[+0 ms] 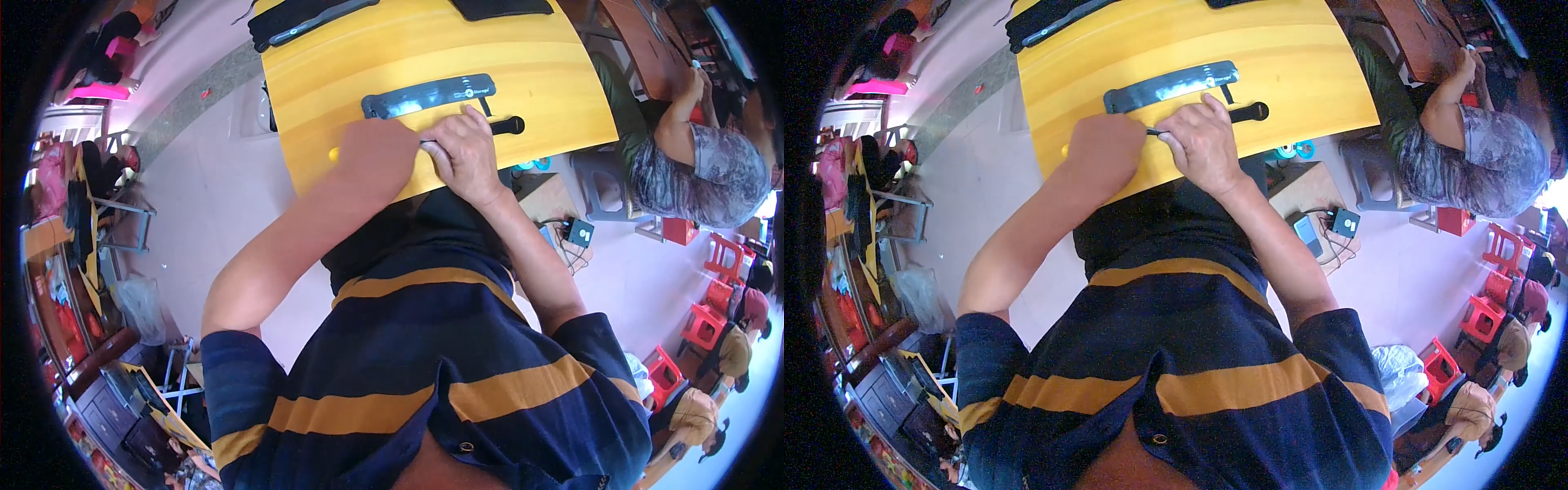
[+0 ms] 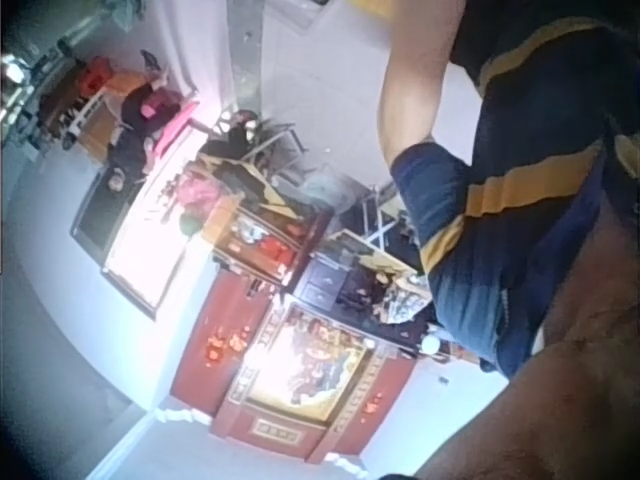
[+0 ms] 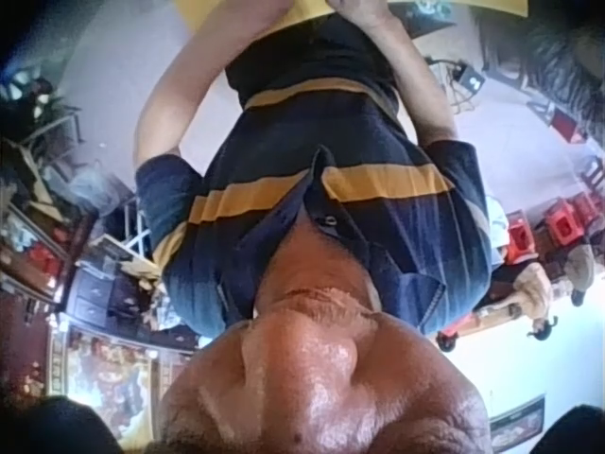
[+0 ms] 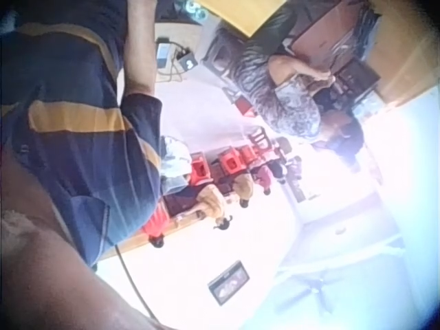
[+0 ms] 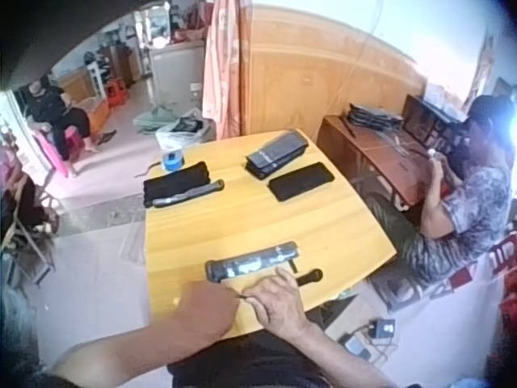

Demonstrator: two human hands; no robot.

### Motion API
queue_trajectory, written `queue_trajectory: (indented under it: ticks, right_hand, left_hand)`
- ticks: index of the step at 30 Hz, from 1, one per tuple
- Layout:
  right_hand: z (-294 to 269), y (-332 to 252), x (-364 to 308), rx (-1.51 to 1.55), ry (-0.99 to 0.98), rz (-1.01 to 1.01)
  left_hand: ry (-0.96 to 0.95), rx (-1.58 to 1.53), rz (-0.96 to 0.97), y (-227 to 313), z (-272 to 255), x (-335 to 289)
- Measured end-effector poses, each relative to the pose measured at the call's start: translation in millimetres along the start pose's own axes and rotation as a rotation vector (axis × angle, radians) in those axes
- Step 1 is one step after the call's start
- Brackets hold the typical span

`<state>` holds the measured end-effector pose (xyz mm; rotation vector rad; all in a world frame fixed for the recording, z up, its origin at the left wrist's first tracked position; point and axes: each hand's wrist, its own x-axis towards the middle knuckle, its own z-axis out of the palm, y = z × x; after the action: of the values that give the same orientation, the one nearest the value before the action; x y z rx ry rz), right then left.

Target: Assembling small plastic components by attaching straps with screws and a screwdriver.

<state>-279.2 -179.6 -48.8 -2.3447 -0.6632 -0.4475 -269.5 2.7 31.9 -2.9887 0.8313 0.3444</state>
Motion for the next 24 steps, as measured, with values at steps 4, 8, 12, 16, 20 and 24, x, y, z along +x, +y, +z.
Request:
queue_trajectory:
  ticks: [4,8,12,16,20,24]
  right_hand:
    - [-1,-3,0,-0.028,0.036,-0.010]
    - [3,-2,-1,-0.015,0.059,-0.017]
    - [-2,-7,-5,-0.017,0.029,-0.050]
    - [-41,-8,-20,0.034,0.028,-0.056]
    - [-127,-5,-21,-0.026,0.204,0.159]
    - [-115,-18,-20,0.009,0.301,0.098]
  left_hand:
    - [0.012,0.033,0.014,15,-5,6]
    - [0.078,-0.002,0.068,-4,0,5]
    - [0.030,0.010,0.026,-4,2,-5]
    - [-0.063,0.141,-0.010,-44,-4,-29]
    - [0.093,0.011,-0.071,-42,-45,-53]
    - [0.331,-0.285,0.025,-23,-9,-49]
